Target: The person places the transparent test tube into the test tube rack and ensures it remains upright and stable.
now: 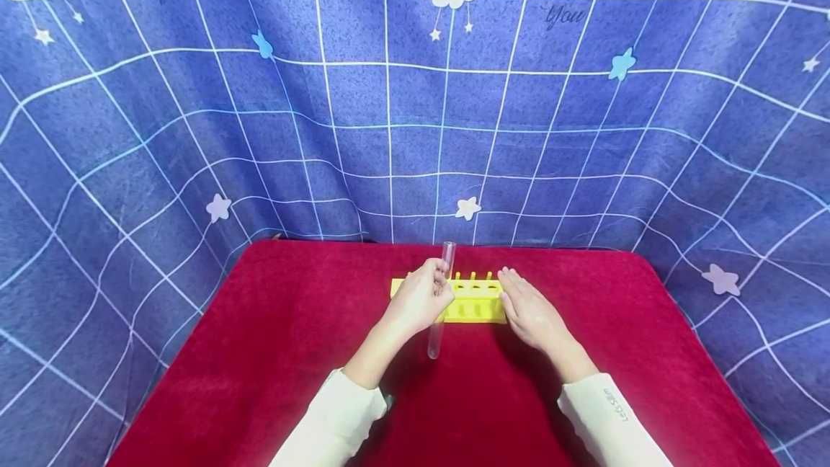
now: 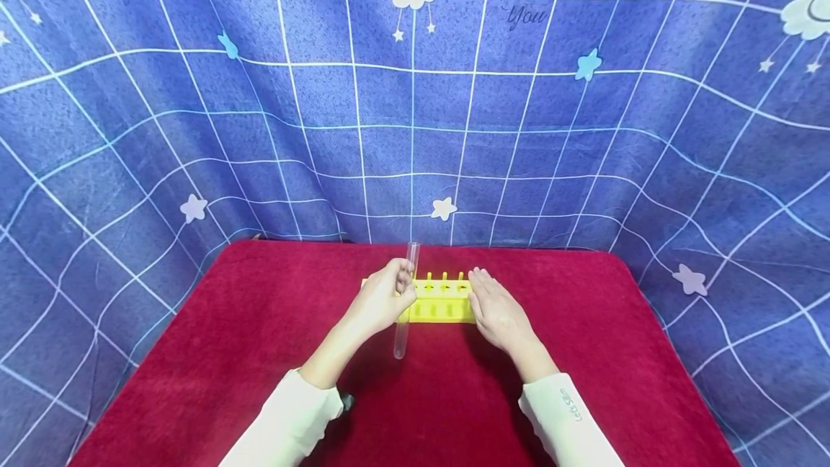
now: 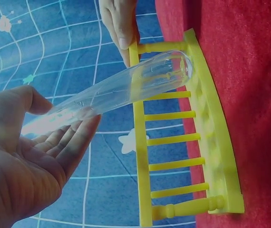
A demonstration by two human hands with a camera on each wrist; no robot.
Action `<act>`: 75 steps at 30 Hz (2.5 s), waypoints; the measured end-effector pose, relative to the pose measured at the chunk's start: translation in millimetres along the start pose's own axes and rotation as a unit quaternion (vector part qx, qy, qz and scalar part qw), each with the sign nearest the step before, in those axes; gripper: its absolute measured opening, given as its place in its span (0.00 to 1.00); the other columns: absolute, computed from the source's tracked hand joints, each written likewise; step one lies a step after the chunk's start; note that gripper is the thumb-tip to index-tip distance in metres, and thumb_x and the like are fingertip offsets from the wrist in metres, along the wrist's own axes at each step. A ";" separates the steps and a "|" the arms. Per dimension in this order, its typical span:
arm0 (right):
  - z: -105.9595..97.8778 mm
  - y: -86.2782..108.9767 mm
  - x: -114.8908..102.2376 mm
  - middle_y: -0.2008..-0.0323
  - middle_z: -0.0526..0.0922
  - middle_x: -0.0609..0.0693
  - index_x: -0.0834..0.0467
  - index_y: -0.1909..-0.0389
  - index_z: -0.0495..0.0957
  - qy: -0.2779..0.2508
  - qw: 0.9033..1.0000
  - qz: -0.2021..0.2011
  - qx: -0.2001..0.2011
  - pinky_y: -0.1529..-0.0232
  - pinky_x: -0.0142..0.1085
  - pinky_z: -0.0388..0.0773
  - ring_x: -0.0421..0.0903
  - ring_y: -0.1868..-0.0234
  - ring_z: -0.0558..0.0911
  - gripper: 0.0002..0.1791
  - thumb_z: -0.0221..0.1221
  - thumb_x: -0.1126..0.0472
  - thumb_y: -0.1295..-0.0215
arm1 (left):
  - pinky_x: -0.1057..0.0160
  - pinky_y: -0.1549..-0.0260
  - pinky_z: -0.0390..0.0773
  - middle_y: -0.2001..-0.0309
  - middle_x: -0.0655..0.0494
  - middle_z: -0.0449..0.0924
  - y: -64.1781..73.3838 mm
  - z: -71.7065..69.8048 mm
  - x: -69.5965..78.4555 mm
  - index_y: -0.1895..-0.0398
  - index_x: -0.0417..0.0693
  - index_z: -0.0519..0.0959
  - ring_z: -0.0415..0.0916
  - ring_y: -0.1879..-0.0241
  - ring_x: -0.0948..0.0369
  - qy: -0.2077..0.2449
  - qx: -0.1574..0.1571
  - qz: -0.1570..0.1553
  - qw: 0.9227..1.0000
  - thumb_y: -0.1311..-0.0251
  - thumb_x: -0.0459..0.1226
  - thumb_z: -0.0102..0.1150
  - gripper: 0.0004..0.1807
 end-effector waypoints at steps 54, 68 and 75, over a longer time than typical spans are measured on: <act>-2.4 0.4 -3.3 0.33 0.72 0.68 0.72 0.33 0.69 -0.001 1.000 -0.006 0.010 0.29 0.53 0.63 0.63 0.30 0.70 0.26 0.55 0.63 0.28 | 0.62 0.59 0.81 0.64 0.58 0.80 -22.6 1.9 15.0 0.47 0.46 0.73 0.78 0.67 0.64 0.052 0.037 -0.001 0.998 0.40 0.39 0.60 0.19; -1.6 2.5 -4.3 0.34 0.73 0.68 0.72 0.33 0.69 0.004 1.000 -0.003 0.004 0.29 0.53 0.63 0.62 0.29 0.70 0.27 0.57 0.63 0.28 | 0.62 0.60 0.81 0.64 0.57 0.81 -28.4 1.8 21.8 0.47 0.43 0.74 0.79 0.67 0.64 0.053 0.048 0.015 0.997 0.39 0.39 0.58 0.18; -2.5 2.2 -5.6 0.34 0.73 0.69 0.72 0.33 0.69 -0.002 1.000 -0.004 0.009 0.29 0.53 0.63 0.63 0.30 0.70 0.26 0.56 0.63 0.28 | 0.62 0.61 0.80 0.63 0.58 0.81 -31.1 -0.6 25.7 0.46 0.45 0.74 0.80 0.66 0.64 0.058 0.053 0.015 0.997 0.39 0.39 0.58 0.18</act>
Point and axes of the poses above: each hand's wrist, its own y-axis away from the middle knuckle, its own z-axis out of the palm, x = y × z, the point moved 6 cm from there along -y, towards the middle knuckle
